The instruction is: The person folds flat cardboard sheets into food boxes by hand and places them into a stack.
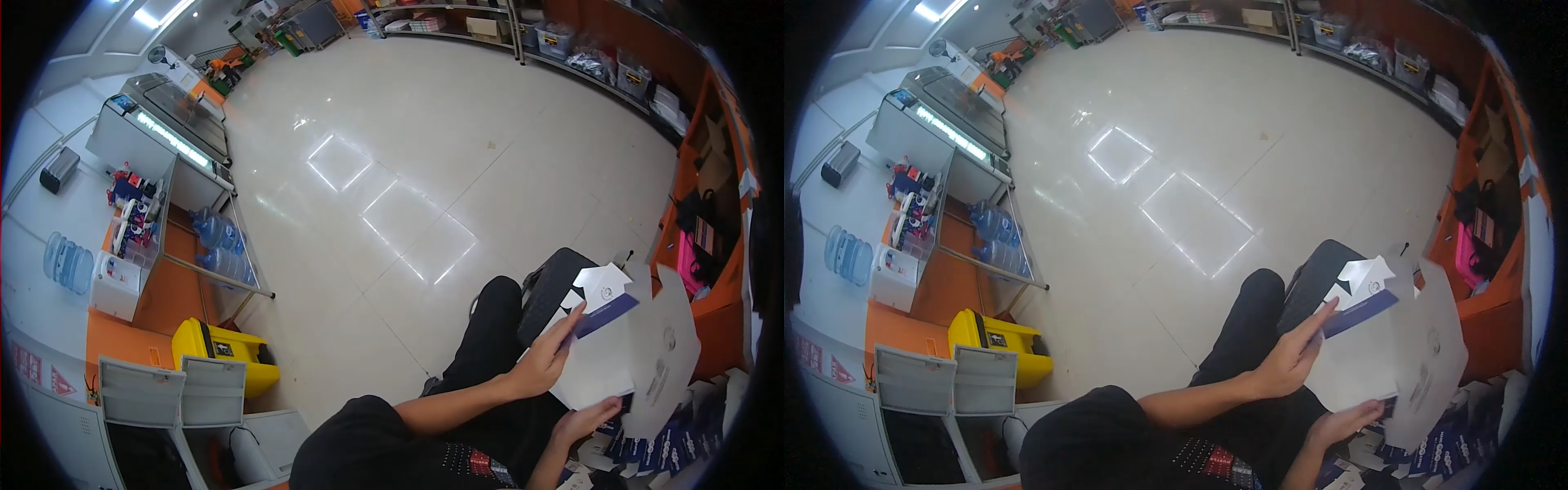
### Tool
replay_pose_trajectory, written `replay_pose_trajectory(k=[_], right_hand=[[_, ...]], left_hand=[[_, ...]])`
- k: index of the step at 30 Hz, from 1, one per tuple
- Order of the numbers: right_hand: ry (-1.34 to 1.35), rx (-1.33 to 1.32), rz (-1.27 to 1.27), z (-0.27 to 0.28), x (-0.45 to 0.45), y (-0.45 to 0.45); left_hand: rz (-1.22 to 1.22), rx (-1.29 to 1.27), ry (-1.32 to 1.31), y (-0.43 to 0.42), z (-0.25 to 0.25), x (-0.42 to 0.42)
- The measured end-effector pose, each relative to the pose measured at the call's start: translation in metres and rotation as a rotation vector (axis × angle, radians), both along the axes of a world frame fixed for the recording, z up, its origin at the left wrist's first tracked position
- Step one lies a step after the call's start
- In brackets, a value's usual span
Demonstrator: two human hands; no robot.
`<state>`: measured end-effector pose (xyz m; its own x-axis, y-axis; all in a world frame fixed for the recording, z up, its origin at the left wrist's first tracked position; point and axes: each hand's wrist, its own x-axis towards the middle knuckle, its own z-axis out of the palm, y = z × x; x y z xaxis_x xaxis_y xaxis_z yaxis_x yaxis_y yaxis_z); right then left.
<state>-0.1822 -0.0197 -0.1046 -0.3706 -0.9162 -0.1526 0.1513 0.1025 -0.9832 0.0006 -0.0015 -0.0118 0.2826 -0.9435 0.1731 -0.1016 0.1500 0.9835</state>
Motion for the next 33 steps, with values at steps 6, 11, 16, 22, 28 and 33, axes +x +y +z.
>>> replay_pose_trajectory(k=[6, 11, 16, 22, 28, 33], right_hand=[[0.142, 0.346, 0.981, -0.021, -0.049, -0.015], [-0.501, 0.080, 0.644, 0.044, -0.008, -0.014], [-0.493, 0.133, 0.560, 0.037, -0.001, -0.028], [-0.479, 0.160, 0.438, 0.034, -0.003, -0.023], [-0.603, 0.072, 0.433, 0.071, 0.014, 0.010], [-0.642, 0.072, 0.371, 0.097, 0.045, 0.029]], left_hand=[[-0.254, 0.098, -0.631, 0.011, -0.022, 0.017], [-0.358, -0.030, -0.681, 0.022, -0.036, 0.004], [-0.191, -0.055, -1.016, 0.030, -0.025, 0.000], [-0.299, -0.290, -0.808, 0.044, -0.018, 0.023], [-0.242, -0.331, -0.897, 0.038, 0.000, 0.035], [-0.154, -0.335, -0.916, 0.038, 0.008, 0.032]])
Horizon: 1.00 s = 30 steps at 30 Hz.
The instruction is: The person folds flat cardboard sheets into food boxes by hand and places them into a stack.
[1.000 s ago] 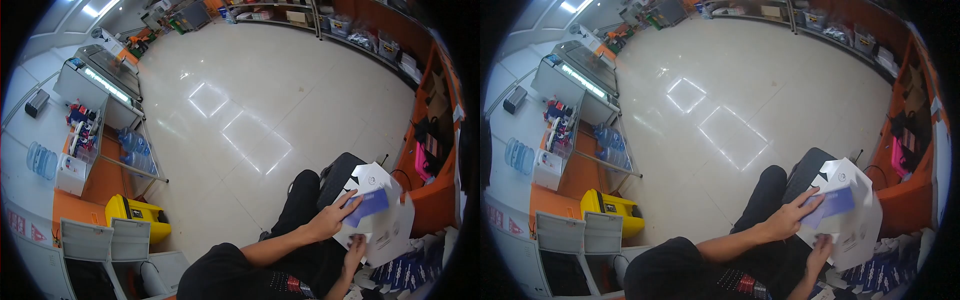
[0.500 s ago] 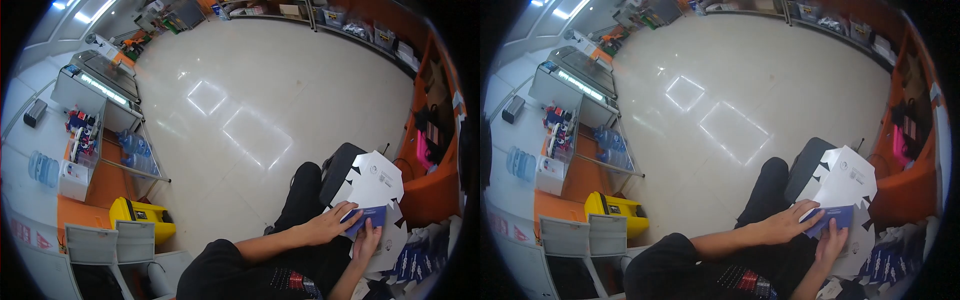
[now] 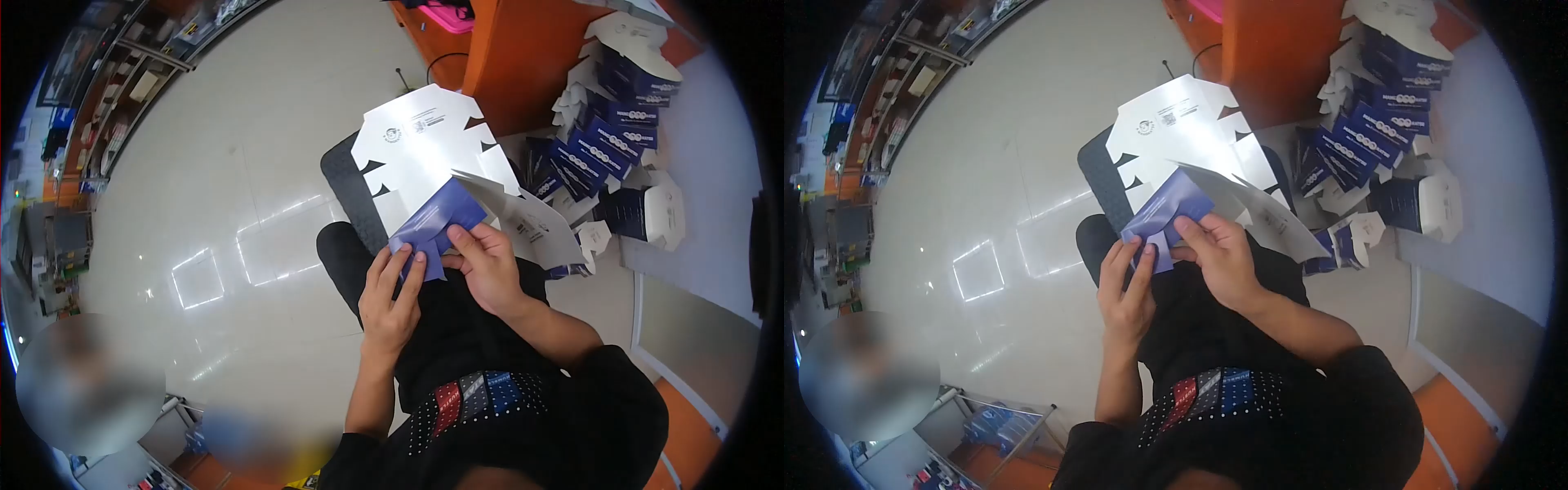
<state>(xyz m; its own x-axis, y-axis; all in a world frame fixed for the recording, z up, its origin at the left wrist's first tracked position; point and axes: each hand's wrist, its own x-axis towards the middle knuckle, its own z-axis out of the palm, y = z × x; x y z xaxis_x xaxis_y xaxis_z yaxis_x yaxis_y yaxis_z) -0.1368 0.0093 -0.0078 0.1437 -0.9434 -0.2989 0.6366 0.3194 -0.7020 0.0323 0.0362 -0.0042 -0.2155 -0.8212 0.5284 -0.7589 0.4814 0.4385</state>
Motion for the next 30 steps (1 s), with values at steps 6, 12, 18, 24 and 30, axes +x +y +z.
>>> replay_pose_trajectory(k=[6, 12, 18, 24, 30], right_hand=[[0.023, 0.054, -0.051, 0.001, 0.007, 0.019], [0.071, 0.057, -0.017, 0.003, -0.001, 0.025], [0.115, 0.045, 0.154, 0.002, -0.022, 0.023], [0.544, -0.154, 0.043, -0.007, -0.048, 0.005], [0.641, -0.307, 0.115, 0.024, -0.064, -0.033]], left_hand=[[0.056, 0.031, 0.029, 0.001, -0.001, -0.014], [-0.025, 0.137, 0.080, 0.004, 0.001, -0.021], [-0.093, 0.484, 0.503, -0.020, 0.013, -0.022], [-0.102, 0.568, 0.453, -0.027, 0.001, -0.030], [-0.161, 0.567, 0.279, -0.023, 0.012, -0.034]])
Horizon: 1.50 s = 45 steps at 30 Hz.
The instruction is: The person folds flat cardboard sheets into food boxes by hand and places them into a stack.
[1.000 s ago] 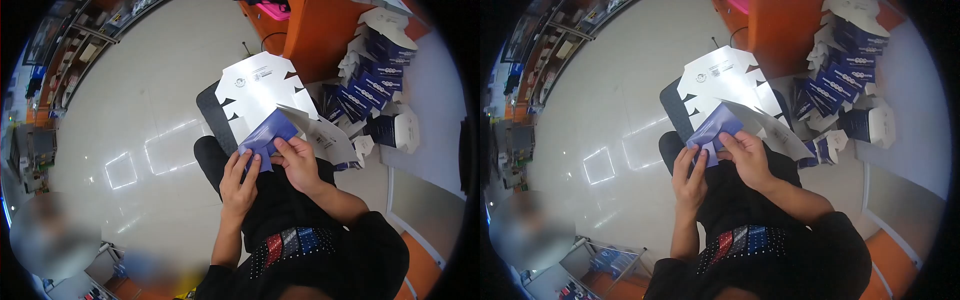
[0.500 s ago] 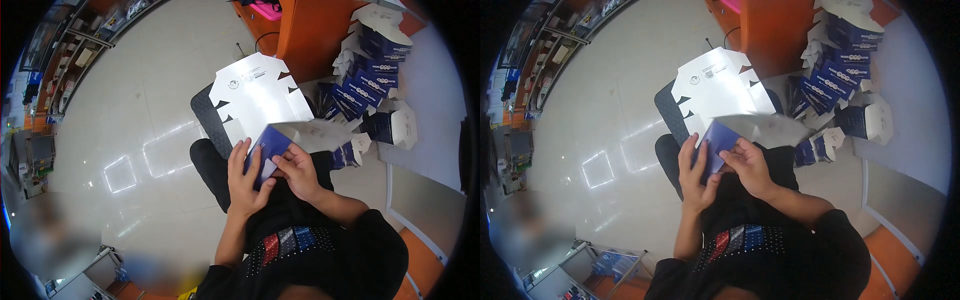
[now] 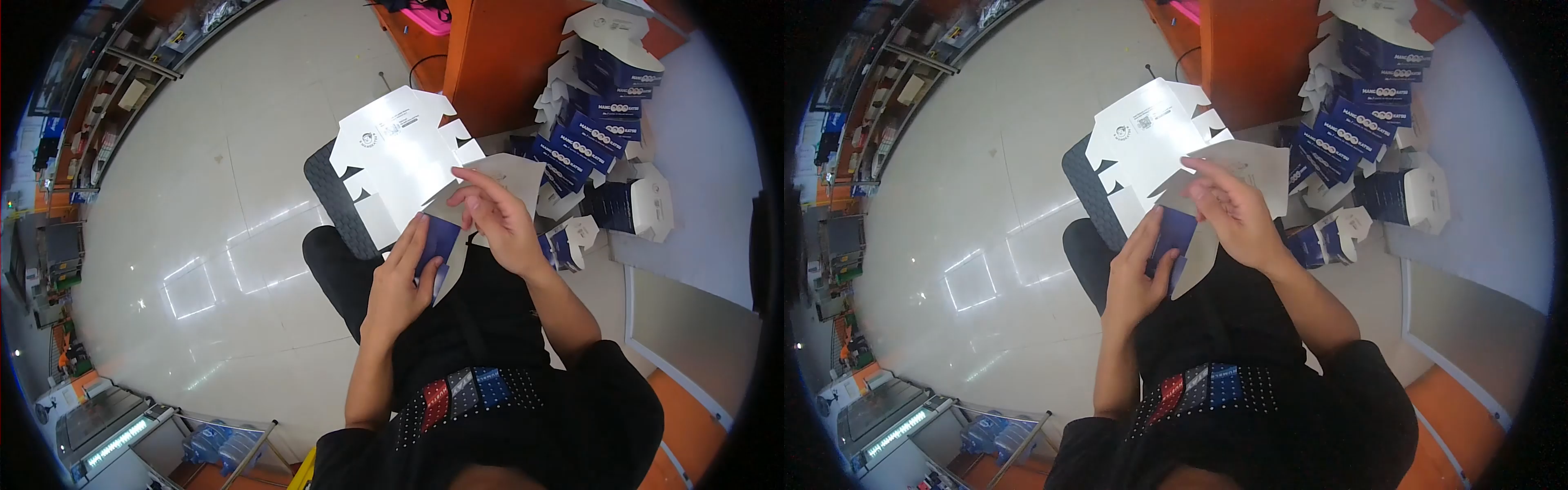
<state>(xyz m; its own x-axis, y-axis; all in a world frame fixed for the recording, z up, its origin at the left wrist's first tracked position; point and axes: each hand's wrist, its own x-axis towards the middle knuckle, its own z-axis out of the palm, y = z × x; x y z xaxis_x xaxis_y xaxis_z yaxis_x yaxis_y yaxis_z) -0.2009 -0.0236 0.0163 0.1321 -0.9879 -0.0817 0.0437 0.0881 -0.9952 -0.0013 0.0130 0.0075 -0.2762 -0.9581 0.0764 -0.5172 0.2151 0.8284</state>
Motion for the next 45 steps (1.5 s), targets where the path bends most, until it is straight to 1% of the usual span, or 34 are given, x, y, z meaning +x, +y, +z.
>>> replay_pose_trajectory(k=[1, 4, 7, 8, 11, 14, 17, 18, 21, 22, 25, 26, 28, 29, 31, 32, 33, 35, 38, 41, 42, 43, 44, 45], right_hand=[[-0.038, 0.048, 0.054, 0.001, 0.000, -0.003], [-0.098, 0.103, 0.103, -0.008, -0.002, -0.003], [-0.018, 0.022, 0.136, -0.011, 0.002, 0.006], [0.128, 0.065, 0.166, -0.006, -0.003, 0.009], [0.262, 0.049, 0.223, -0.004, -0.014, 0.012], [0.468, -0.053, 0.237, 0.010, -0.016, 0.011], [0.412, -0.123, 0.208, 0.017, -0.001, 0.022], [0.405, -0.217, 0.123, 0.013, 0.007, 0.028], [0.381, -0.017, 0.172, 0.022, 0.011, 0.042], [0.362, -0.003, 0.147, 0.019, 0.015, 0.048], [0.388, -0.126, 0.065, 0.015, 0.028, 0.060], [0.384, -0.124, 0.088, 0.016, 0.025, 0.060], [0.327, -0.228, 0.062, 0.017, 0.019, 0.053], [0.307, -0.277, 0.046, 0.018, 0.016, 0.053], [0.235, -0.271, -0.019, 0.012, 0.014, 0.056], [0.192, -0.276, -0.046, 0.005, 0.012, 0.059], [0.280, -0.341, 0.021, -0.008, 0.009, 0.066], [0.321, -0.384, 0.027, -0.018, 0.010, 0.071], [0.271, -0.369, -0.033, -0.020, 0.009, 0.080], [0.050, -0.085, -0.117, -0.009, 0.003, 0.087], [0.057, -0.173, -0.257, -0.016, 0.003, 0.084], [0.232, -0.223, -0.286, -0.013, -0.014, 0.078], [0.178, 0.017, -0.355, -0.005, -0.027, 0.079], [0.088, -0.002, -0.485, -0.010, -0.044, 0.076]], left_hand=[[-0.014, 0.020, -0.006, 0.001, 0.002, 0.000], [0.017, -0.027, -0.030, 0.006, 0.000, 0.001], [0.105, -0.110, 0.045, 0.006, -0.014, 0.004], [0.113, -0.077, 0.049, 0.008, -0.014, 0.007], [0.083, -0.097, 0.029, 0.010, -0.009, 0.006], [0.089, -0.128, 0.044, 0.011, -0.006, 0.004], [0.119, -0.191, 0.033, 0.012, -0.003, 0.001], [0.134, -0.213, 0.025, 0.013, -0.002, 0.000], [0.174, -0.247, 0.010, 0.021, 0.001, -0.005], [0.190, -0.246, -0.005, 0.024, 0.001, -0.007], [0.217, -0.266, -0.047, 0.027, 0.004, -0.012], [0.214, -0.286, -0.051, 0.026, 0.005, -0.011], [0.229, -0.273, -0.039, 0.026, 0.005, -0.013], [0.246, -0.238, 0.001, 0.026, 0.006, -0.014], [0.297, -0.108, 0.182, 0.028, 0.002, -0.015], [0.235, -0.159, 0.119, 0.028, 0.006, -0.015], [0.180, -0.217, 0.054, 0.028, 0.010, -0.016], [0.185, -0.151, 0.128, 0.033, 0.006, -0.021], [0.173, -0.097, 0.180, 0.037, 0.002, -0.024], [0.040, -0.122, 0.231, 0.032, -0.001, -0.032], [0.003, -0.115, 0.288, 0.028, -0.007, -0.032], [0.034, -0.046, 0.280, 0.024, -0.010, -0.032], [0.065, 0.022, 0.272, 0.020, -0.012, -0.031], [0.098, 0.090, 0.264, 0.014, -0.016, -0.029]])
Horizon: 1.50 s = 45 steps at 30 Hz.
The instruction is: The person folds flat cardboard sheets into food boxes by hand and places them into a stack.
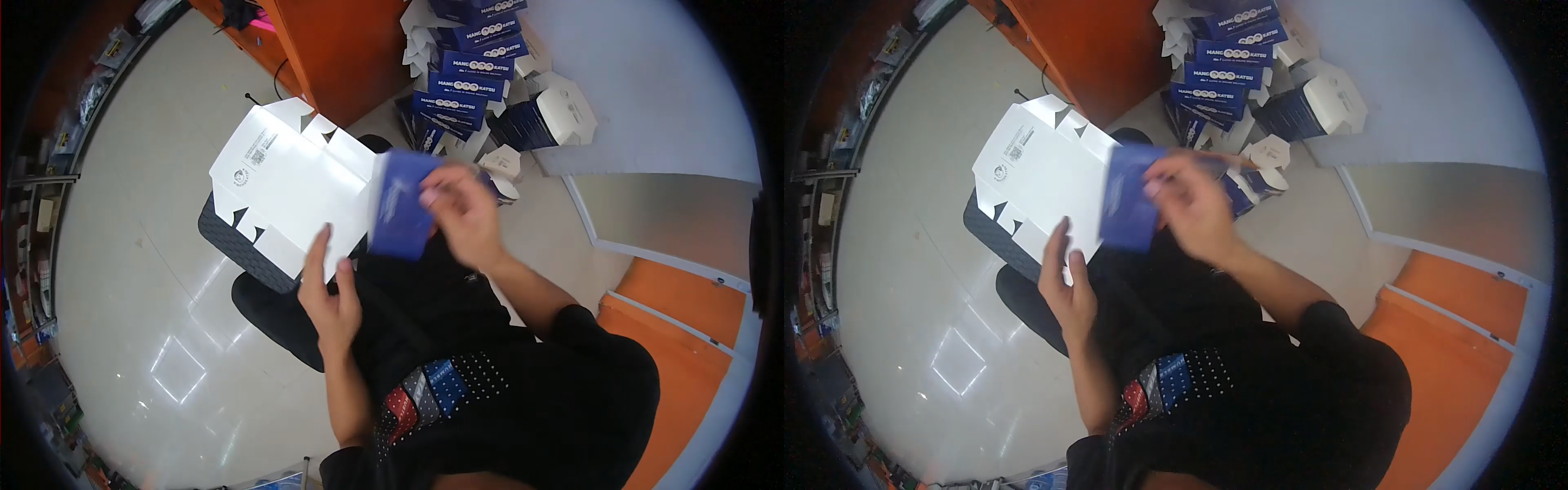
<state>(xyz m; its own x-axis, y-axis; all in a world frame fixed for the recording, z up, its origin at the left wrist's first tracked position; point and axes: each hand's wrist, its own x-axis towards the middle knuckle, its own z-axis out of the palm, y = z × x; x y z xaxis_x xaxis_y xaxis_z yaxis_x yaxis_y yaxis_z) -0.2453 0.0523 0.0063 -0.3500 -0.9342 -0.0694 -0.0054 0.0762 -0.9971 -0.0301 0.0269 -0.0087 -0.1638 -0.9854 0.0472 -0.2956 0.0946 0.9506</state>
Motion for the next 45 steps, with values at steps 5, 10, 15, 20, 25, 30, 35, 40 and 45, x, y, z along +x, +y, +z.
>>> replay_pose_trajectory(k=[5, 10, 15, 20, 25, 30, 35, 40, 45], right_hand=[[0.125, 0.006, -0.126, -0.002, -0.113, -0.007], [0.690, 0.242, -0.056, -0.045, -0.186, 0.000], [1.430, 0.728, 0.153, -0.079, -0.184, 0.001], [0.832, 0.285, 0.147, -0.097, -0.116, -0.009], [0.483, 0.141, 0.206, -0.084, -0.036, -0.042], [0.208, 0.249, 0.331, -0.126, -0.019, -0.074], [0.104, 0.396, 0.435, -0.137, -0.030, -0.086], [0.241, 0.418, 0.419, -0.117, -0.023, -0.086], [0.589, 0.254, 0.438, -0.096, -0.016, -0.084]], left_hand=[[-0.074, -0.178, -0.735, -0.013, -0.064, 0.037], [-0.179, -0.186, -0.908, -0.003, -0.094, 0.055], [-0.251, -0.213, -0.928, -0.001, -0.090, 0.059], [-0.184, -0.227, -0.811, 0.012, -0.107, 0.077], [-0.143, -0.233, -0.790, 0.002, -0.077, 0.088], [-0.045, -0.128, -0.665, 0.000, -0.080, 0.104], [0.091, 0.157, -0.397, -0.011, -0.072, 0.107], [0.154, 0.277, -0.303, -0.016, -0.053, 0.099], [0.190, 0.079, -0.399, -0.014, -0.035, 0.092]])
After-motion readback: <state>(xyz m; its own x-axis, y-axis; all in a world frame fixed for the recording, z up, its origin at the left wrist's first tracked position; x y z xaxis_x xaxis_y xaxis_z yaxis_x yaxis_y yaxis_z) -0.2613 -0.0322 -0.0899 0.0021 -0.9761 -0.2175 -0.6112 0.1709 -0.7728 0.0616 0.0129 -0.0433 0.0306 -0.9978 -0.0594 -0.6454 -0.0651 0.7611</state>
